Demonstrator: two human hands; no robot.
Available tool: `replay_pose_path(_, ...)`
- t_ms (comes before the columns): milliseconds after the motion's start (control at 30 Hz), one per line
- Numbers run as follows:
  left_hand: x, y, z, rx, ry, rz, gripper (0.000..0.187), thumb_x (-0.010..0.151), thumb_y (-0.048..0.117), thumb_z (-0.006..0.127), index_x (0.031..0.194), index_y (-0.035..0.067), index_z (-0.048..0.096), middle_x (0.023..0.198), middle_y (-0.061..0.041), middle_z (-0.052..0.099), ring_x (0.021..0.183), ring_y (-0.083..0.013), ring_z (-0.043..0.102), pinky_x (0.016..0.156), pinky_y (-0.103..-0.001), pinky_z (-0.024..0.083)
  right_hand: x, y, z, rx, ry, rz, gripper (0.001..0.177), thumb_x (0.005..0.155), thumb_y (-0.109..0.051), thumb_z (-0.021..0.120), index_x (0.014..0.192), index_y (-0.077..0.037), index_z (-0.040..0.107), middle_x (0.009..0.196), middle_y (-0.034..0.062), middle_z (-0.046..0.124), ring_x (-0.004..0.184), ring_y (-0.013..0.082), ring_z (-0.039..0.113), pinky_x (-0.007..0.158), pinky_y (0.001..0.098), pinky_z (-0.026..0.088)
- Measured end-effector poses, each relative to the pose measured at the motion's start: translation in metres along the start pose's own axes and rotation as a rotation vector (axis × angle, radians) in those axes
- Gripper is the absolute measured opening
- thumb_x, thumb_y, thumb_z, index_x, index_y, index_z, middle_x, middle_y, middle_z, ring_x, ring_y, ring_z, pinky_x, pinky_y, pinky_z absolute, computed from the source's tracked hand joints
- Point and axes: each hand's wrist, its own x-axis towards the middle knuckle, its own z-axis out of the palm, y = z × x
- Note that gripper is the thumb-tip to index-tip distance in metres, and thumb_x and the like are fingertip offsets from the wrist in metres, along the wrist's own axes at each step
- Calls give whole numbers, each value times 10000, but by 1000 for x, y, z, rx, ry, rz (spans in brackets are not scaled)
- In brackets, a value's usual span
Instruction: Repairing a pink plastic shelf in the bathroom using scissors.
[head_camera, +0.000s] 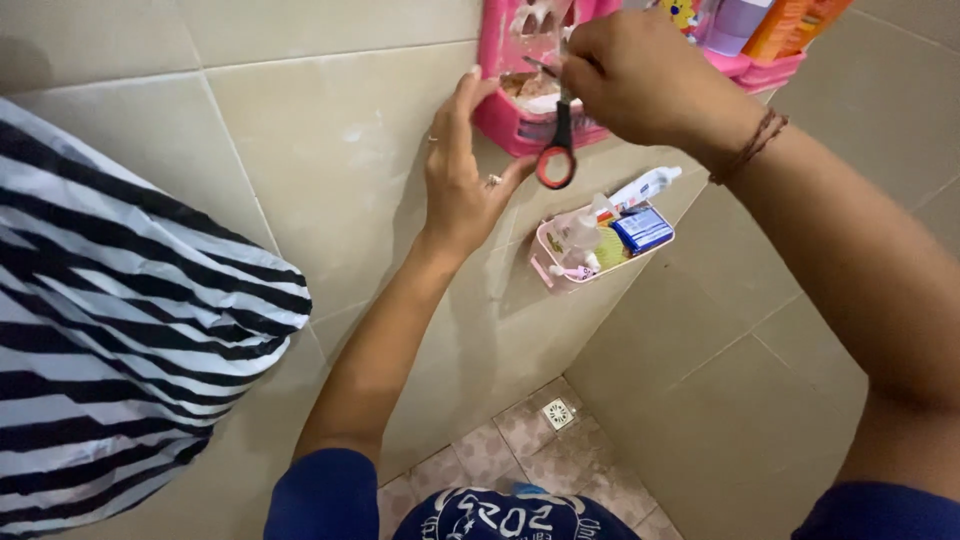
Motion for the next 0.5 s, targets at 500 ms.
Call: replay_pose_path(500, 5, -5, -2, -49, -22, 9, 1114, 790, 331, 978, 1606, 86, 260, 1498, -120, 520, 1397, -291, 545, 1175, -406, 500, 36, -2, -43, 209, -369, -64, 180, 1003, -242, 627, 1006, -69, 675, 748, 64, 687, 675, 170, 634, 638, 358, 506)
